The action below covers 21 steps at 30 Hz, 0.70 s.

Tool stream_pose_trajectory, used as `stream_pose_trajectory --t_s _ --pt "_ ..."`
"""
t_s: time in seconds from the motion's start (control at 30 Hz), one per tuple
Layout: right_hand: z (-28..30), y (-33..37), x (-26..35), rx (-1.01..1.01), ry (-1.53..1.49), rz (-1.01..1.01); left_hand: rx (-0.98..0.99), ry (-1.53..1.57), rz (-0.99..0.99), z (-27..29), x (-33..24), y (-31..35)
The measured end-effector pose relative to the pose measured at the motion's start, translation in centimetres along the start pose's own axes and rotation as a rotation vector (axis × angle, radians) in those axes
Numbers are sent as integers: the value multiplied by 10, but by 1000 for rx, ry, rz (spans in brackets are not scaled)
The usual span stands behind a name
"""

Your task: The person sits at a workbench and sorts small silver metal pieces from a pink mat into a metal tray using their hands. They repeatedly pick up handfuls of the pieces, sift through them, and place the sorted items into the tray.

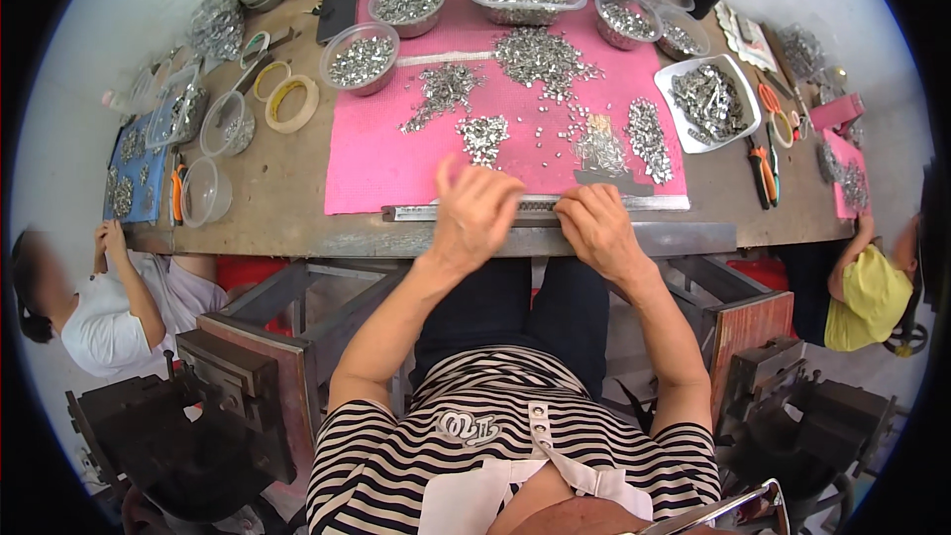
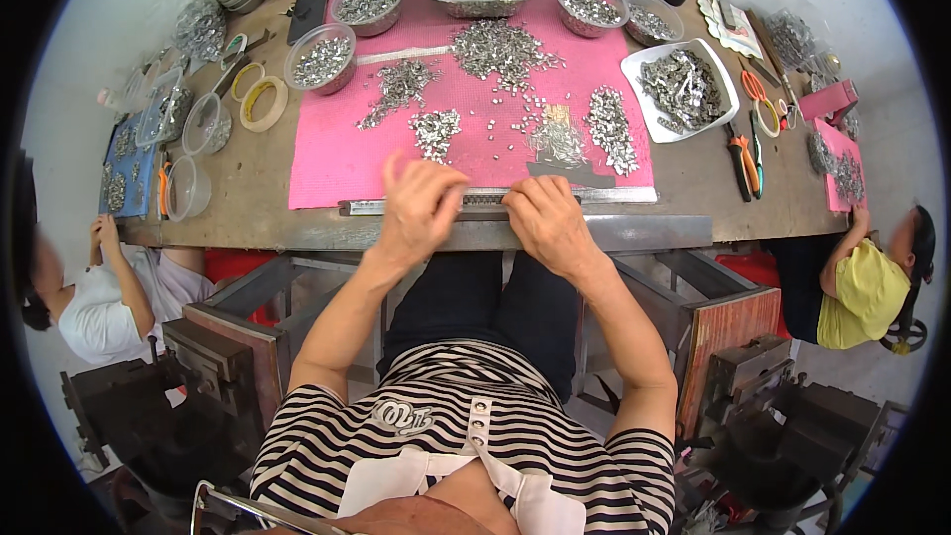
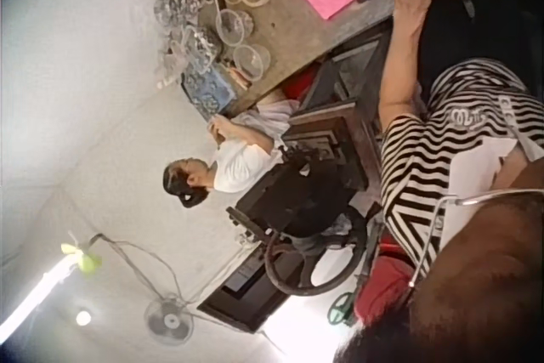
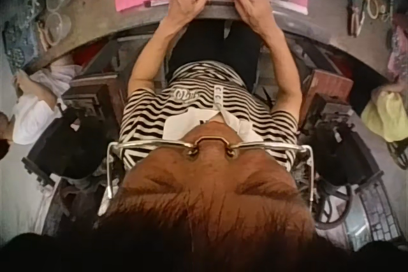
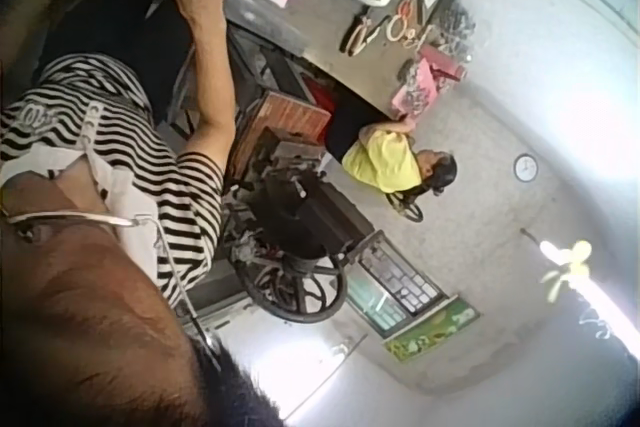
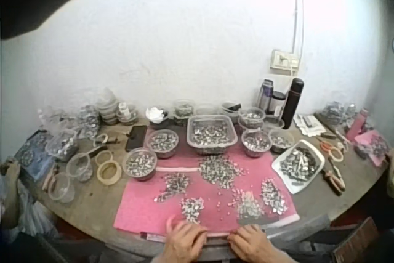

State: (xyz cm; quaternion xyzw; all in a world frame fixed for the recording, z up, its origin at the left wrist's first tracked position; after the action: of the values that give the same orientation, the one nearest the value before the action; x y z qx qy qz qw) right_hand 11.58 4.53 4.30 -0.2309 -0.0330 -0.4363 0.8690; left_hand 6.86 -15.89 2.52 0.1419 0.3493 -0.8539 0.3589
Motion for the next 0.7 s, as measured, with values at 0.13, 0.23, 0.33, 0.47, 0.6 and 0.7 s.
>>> stream_pose_trajectory --t_s 0.13,0.23,0.33,0.47,0.6,0.7 --pt "-5 -16 -11 -40 -65 -45 -39 -132 196 28 46 -3" --pt "-19 -46 -11 -28 -62 -43 -3 -171 265 34 62 -6" --pt "-38 -74 -10 -21 -71 -43 19 -195 267 29 66 -11" --pt "-44 -80 -12 66 59 -36 12 -205 241 24 67 -14" --pt "-32 -62 -24 103 42 -63 8 -188 227 22 71 -13" --pt "-30 -59 -27 66 2 -86 35 -164 242 23 73 -14"
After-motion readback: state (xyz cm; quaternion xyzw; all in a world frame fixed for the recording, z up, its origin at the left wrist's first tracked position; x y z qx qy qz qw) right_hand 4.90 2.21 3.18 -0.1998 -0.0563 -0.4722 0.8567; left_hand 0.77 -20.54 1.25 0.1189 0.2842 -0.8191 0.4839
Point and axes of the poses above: each hand's wrist, its own y-axis away from the middle knuckle, its own z-axis out of the back of the hand, x = y × z, the point moved 3 cm from there along -y, towards the middle knuckle, and after that the axes turned 10 degrees about x, right-handed, at the moved point
